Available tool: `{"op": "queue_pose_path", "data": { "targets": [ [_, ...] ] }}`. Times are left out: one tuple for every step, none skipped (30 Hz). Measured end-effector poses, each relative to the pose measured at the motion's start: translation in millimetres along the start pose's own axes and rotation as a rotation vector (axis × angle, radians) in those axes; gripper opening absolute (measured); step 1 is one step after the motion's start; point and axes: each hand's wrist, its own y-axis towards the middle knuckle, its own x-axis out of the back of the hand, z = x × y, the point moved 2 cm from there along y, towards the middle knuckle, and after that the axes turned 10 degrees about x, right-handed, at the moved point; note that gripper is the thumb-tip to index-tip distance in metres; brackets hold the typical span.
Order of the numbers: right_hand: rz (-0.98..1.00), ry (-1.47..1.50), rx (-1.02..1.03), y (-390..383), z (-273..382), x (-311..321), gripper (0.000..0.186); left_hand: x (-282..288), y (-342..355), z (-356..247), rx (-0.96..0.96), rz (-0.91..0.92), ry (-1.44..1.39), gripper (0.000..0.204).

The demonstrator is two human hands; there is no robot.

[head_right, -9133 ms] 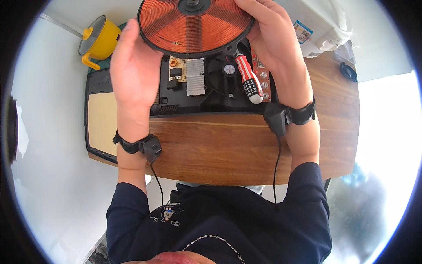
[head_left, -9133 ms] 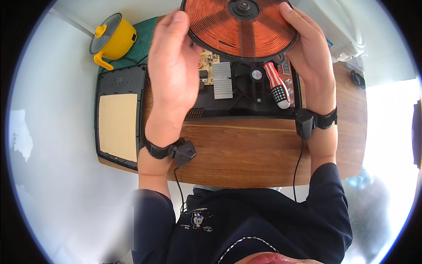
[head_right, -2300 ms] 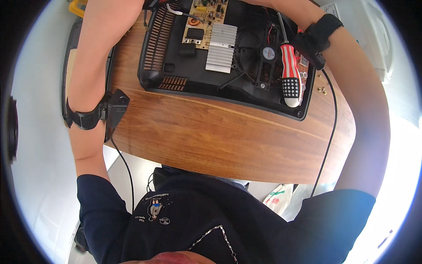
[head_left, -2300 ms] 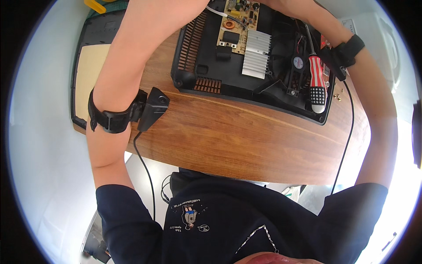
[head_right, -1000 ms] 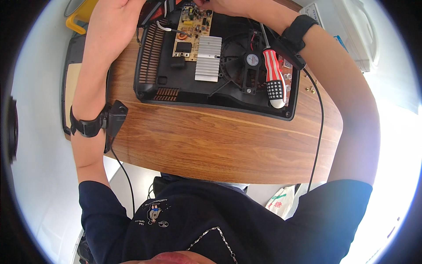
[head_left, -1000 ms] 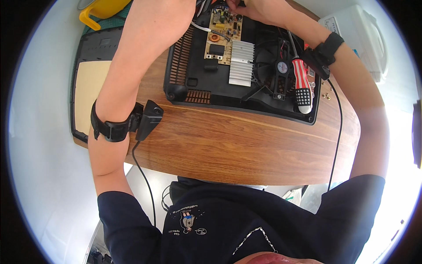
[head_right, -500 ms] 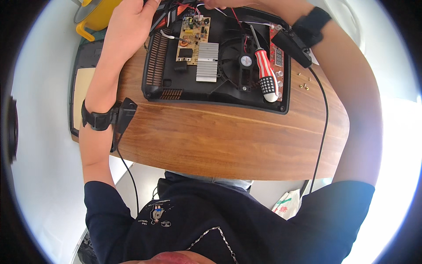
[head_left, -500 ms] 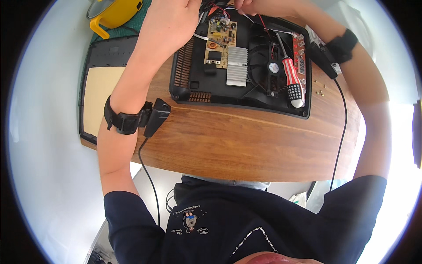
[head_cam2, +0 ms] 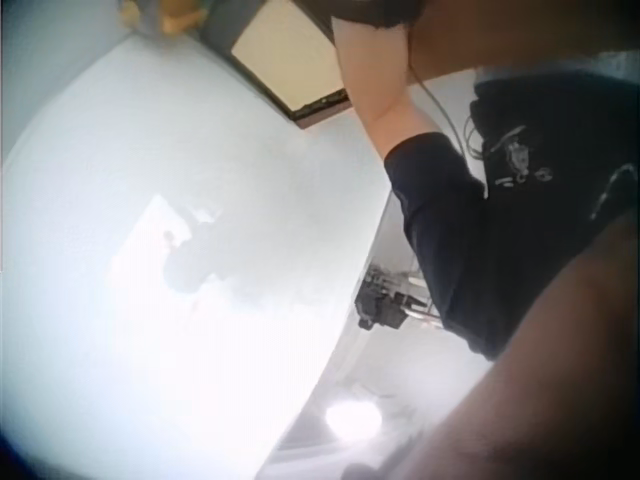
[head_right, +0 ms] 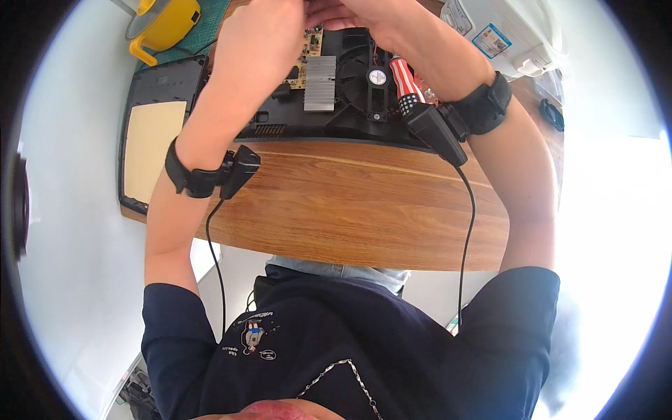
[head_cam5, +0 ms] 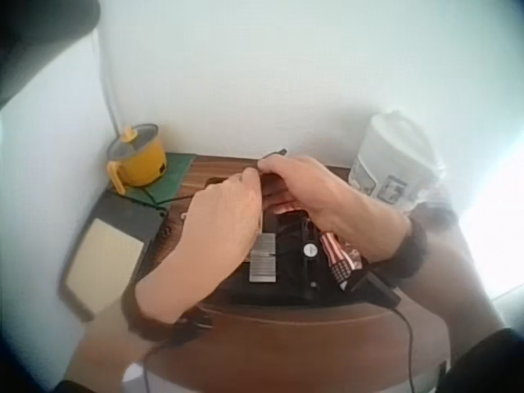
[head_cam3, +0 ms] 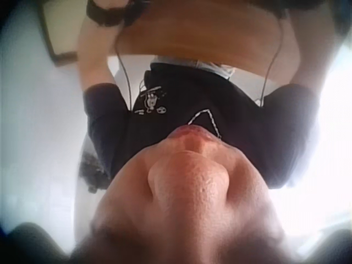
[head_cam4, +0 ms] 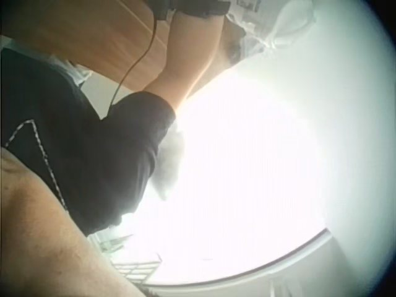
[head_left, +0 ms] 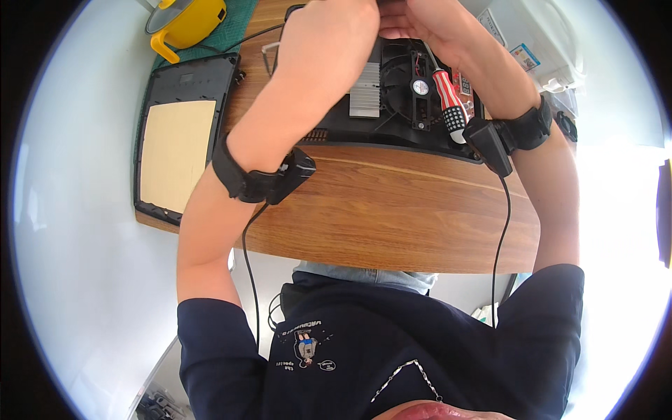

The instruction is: The person works on the internal components of a disassembled electronic device, using a screwdriver to manipulate wires and connectors on a circuit board. They handle a copper heating coil element, adjusting its position and connections within the device housing.

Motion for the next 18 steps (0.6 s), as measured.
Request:
{"op": "queue_pose_path", "data": {
  "targets": [
    [-0.016,0.002,-0.022,0.4,-2.3,4.2,0.034,0.5,-1.8,-4.8,0.018,0.037,0.068,0.017],
    [-0.032,0.003,-0.043,1.3,-3.6,8.8,0.033,5.9,-4.8,-5.8,-0.003,0.021,-0.005,0.023],
    [-0.012,0.013,-0.037,2.3,-4.3,14.9,0.032,13.2,-8.1,-6.3,-0.027,0.008,-0.078,0.029],
    [0.008,0.022,-0.031,3.6,-4.9,21.9,0.031,18.0,-10.8,-5.3,-0.052,-0.004,-0.152,0.035],
    [0.026,0.032,-0.024,6.0,-5.9,29.2,0.031,17.9,-14.7,-0.8,-0.087,-0.019,-0.267,0.044],
    [0.044,0.061,-0.027,11.8,-7.9,33.7,0.031,19.4,-21.6,9.2,-0.116,-0.035,-0.368,0.054],
    [0.047,0.084,-0.035,17.5,-12.3,42.5,0.031,18.6,-25.4,17.4,-0.151,-0.048,-0.485,0.064],
    [0.049,0.106,-0.043,21.6,-16.0,50.1,0.031,19.0,-25.6,26.4,-0.134,-0.003,-0.48,0.069],
    [0.03,0.114,-0.068,23.4,-17.4,52.2,0.032,19.9,-26.0,37.5,-0.113,0.044,-0.472,0.075],
    [0.027,0.118,-0.074,25.0,-17.2,54.4,0.031,18.8,-26.0,45.5,-0.092,0.091,-0.463,0.081],
    [0.024,0.122,-0.08,26.6,-15.2,57.1,0.031,15.0,-23.7,49.9,-0.091,0.092,-0.493,0.08],
    [0.032,0.129,-0.09,28.9,-13.6,54.3,0.031,8.9,-23.5,56.4,-0.111,0.093,-0.518,0.081],
    [0.048,0.129,-0.086,30.8,-12.6,50.1,0.03,0.0,-22.9,63.1,-0.132,0.094,-0.543,0.081],
    [0.064,0.13,-0.082,32.5,-12.1,44.7,0.03,-6.1,-22.6,67.6,-0.152,0.096,-0.567,0.081],
    [0.078,0.128,-0.082,33.3,-10.6,38.5,0.03,-10.7,-23.0,68.3,-0.175,0.15,-0.644,0.07],
    [0.078,0.101,-0.054,29.2,-5.0,31.8,0.031,-17.3,-21.7,69.8,-0.212,0.123,-0.634,0.065],
    [0.079,0.074,-0.027,23.0,0.8,23.9,0.032,-25.3,-20.9,72.1,-0.248,0.095,-0.623,0.059],
    [0.069,0.041,0.002,15.8,6.9,18.9,0.033,-31.5,-18.8,71.8,-0.291,0.064,-0.621,0.055]
  ]
}}
